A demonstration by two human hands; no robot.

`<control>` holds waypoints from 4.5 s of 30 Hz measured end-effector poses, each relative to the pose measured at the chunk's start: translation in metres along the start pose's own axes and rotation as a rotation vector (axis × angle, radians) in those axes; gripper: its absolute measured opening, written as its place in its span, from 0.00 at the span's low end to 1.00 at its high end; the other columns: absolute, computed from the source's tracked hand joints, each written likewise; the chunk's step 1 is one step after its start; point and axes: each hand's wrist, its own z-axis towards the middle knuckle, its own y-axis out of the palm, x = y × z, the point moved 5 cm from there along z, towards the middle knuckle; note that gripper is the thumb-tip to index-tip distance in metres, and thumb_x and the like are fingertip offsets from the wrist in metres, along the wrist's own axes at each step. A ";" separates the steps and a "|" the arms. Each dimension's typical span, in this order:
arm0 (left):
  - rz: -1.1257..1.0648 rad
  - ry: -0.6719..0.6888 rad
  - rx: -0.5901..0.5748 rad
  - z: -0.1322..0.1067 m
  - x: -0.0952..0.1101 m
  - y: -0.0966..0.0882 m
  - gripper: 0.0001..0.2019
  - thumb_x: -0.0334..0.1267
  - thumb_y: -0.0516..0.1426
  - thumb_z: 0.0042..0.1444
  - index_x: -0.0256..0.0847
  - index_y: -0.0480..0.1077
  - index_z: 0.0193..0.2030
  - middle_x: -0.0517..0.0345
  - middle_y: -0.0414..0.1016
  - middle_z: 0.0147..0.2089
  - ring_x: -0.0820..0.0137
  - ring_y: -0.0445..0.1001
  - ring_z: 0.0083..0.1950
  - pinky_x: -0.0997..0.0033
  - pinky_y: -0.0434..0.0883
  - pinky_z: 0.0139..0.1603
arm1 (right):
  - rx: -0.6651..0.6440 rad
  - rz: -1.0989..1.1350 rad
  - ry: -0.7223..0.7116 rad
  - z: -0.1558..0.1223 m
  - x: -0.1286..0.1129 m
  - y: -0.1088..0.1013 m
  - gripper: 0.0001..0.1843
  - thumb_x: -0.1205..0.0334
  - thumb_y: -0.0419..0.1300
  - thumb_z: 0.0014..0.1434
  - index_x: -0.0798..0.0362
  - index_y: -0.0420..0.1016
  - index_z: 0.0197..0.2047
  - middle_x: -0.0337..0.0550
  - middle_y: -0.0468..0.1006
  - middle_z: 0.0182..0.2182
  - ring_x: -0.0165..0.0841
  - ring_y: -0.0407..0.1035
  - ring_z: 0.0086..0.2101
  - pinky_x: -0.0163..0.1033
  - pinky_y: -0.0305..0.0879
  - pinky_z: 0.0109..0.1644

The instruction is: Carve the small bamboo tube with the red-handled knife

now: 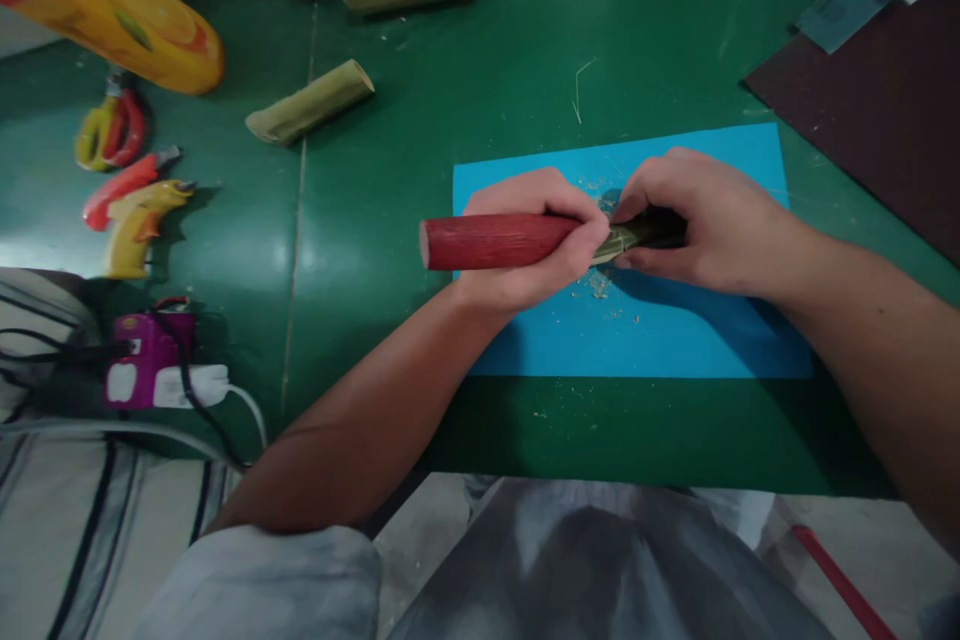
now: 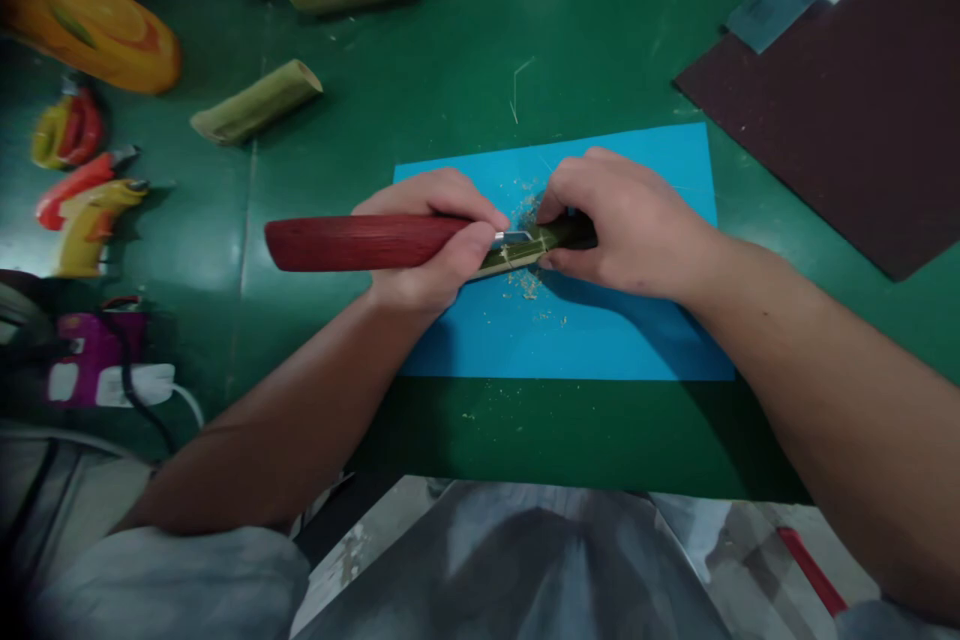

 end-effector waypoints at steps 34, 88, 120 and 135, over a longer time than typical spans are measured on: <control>-0.023 0.037 0.039 0.000 0.003 -0.002 0.14 0.46 0.64 0.65 0.46 0.73 0.29 0.62 0.74 0.26 0.71 0.71 0.25 0.64 0.65 0.26 | 0.067 0.022 -0.051 -0.002 -0.002 -0.001 0.13 0.48 0.71 0.60 0.42 0.76 0.43 0.44 0.83 0.42 0.47 0.75 0.44 0.52 0.65 0.44; -0.126 0.022 0.163 -0.001 -0.003 -0.005 0.13 0.48 0.64 0.69 0.45 0.77 0.34 0.63 0.77 0.29 0.73 0.74 0.28 0.68 0.70 0.28 | 0.024 0.033 -0.030 0.000 0.001 0.000 0.13 0.47 0.71 0.62 0.42 0.76 0.44 0.45 0.84 0.45 0.48 0.75 0.45 0.53 0.65 0.46; 0.010 0.005 0.241 -0.004 -0.003 -0.004 0.22 0.53 0.64 0.69 0.43 0.69 0.27 0.63 0.69 0.25 0.74 0.67 0.25 0.66 0.63 0.26 | 0.059 0.051 -0.045 0.000 0.001 0.002 0.10 0.48 0.68 0.61 0.41 0.76 0.43 0.43 0.83 0.42 0.49 0.75 0.44 0.54 0.66 0.45; 0.085 -0.054 -0.054 0.003 -0.002 0.001 0.17 0.55 0.62 0.69 0.46 0.80 0.36 0.59 0.83 0.33 0.67 0.80 0.32 0.63 0.80 0.35 | 0.005 0.020 -0.017 -0.001 0.001 0.000 0.14 0.46 0.70 0.61 0.41 0.74 0.44 0.45 0.84 0.45 0.50 0.76 0.47 0.55 0.68 0.47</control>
